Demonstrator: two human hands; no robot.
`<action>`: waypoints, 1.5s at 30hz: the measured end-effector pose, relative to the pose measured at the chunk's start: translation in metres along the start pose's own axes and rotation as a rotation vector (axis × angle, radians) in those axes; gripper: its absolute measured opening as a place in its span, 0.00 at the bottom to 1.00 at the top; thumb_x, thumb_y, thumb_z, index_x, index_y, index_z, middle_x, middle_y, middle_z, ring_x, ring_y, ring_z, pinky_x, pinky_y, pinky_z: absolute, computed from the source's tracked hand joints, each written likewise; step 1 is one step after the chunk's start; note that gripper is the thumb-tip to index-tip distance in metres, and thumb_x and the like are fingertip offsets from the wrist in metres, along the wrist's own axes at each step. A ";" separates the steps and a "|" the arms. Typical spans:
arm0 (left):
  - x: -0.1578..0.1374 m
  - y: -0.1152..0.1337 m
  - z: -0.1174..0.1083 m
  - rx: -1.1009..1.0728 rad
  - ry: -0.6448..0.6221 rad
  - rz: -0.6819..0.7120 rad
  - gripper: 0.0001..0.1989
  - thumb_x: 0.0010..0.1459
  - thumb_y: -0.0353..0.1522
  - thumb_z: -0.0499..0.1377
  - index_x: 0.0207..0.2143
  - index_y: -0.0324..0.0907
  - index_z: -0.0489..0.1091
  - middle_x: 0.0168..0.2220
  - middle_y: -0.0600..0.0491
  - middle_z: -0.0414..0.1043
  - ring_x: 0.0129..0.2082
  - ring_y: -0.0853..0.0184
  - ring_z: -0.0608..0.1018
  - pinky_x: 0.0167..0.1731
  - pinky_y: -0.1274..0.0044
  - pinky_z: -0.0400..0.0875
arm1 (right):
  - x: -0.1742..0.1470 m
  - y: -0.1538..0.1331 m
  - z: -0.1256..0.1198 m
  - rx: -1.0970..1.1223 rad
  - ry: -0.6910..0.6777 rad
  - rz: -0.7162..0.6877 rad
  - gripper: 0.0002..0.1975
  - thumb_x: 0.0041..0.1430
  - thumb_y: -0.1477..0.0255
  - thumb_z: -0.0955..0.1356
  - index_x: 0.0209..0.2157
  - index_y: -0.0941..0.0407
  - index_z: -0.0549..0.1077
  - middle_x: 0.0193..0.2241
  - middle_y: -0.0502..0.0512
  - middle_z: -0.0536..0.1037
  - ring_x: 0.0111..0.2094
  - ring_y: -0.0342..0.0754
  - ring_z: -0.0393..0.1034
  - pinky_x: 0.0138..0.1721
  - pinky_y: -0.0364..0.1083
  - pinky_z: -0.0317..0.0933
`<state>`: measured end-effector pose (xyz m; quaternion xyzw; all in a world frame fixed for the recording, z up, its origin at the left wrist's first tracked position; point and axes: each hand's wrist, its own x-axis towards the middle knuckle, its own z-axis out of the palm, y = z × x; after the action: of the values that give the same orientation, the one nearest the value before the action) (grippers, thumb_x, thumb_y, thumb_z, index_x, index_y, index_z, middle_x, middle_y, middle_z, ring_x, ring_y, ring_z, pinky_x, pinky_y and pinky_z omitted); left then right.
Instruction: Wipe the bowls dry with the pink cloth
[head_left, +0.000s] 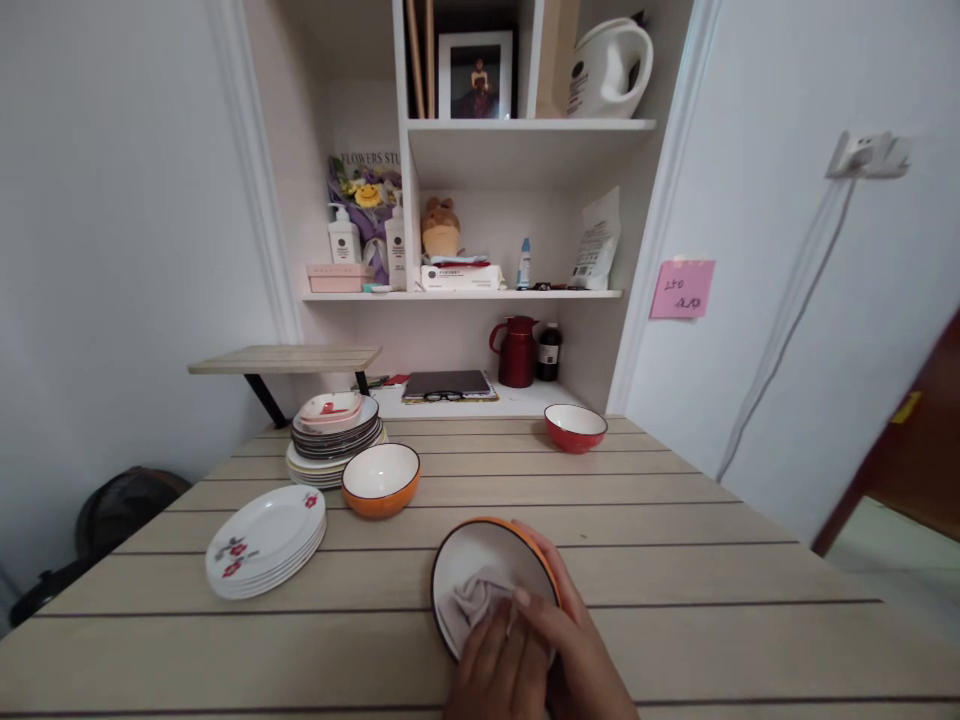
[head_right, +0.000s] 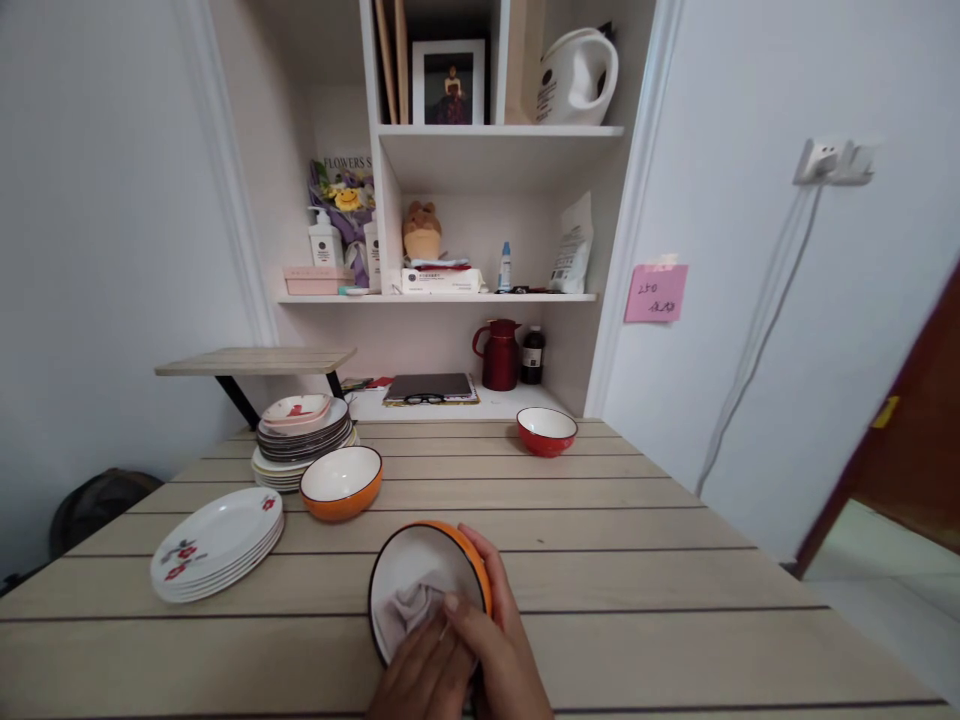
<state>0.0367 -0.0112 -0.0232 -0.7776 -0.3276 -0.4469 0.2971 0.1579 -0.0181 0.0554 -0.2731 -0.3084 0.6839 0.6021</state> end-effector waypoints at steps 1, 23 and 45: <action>0.000 0.000 0.001 0.005 0.004 -0.009 0.22 0.72 0.29 0.49 0.64 0.47 0.68 0.52 0.53 0.81 0.48 0.64 0.83 0.55 0.72 0.77 | 0.000 0.000 -0.001 0.001 0.000 0.001 0.47 0.52 0.67 0.78 0.69 0.45 0.57 0.50 0.56 0.81 0.45 0.56 0.78 0.51 0.54 0.67; 0.018 -0.015 -0.011 -0.069 -0.134 0.021 0.20 0.70 0.30 0.51 0.61 0.42 0.70 0.47 0.51 0.83 0.43 0.63 0.85 0.39 0.75 0.81 | 0.007 -0.020 0.018 -0.074 0.044 0.106 0.40 0.48 0.71 0.76 0.64 0.50 0.66 0.29 0.51 0.81 0.33 0.53 0.76 0.36 0.48 0.68; 0.104 -0.091 0.044 -0.304 -0.557 -0.023 0.36 0.50 0.19 0.63 0.63 0.42 0.65 0.57 0.48 0.77 0.54 0.55 0.78 0.54 0.63 0.75 | 0.135 -0.032 -0.013 -0.059 0.092 0.123 0.34 0.48 0.61 0.73 0.58 0.49 0.69 0.31 0.53 0.84 0.29 0.56 0.78 0.27 0.47 0.65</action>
<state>0.0285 0.1024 0.0664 -0.9019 -0.3345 -0.2639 0.0714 0.1716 0.1199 0.0712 -0.3404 -0.2831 0.6969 0.5642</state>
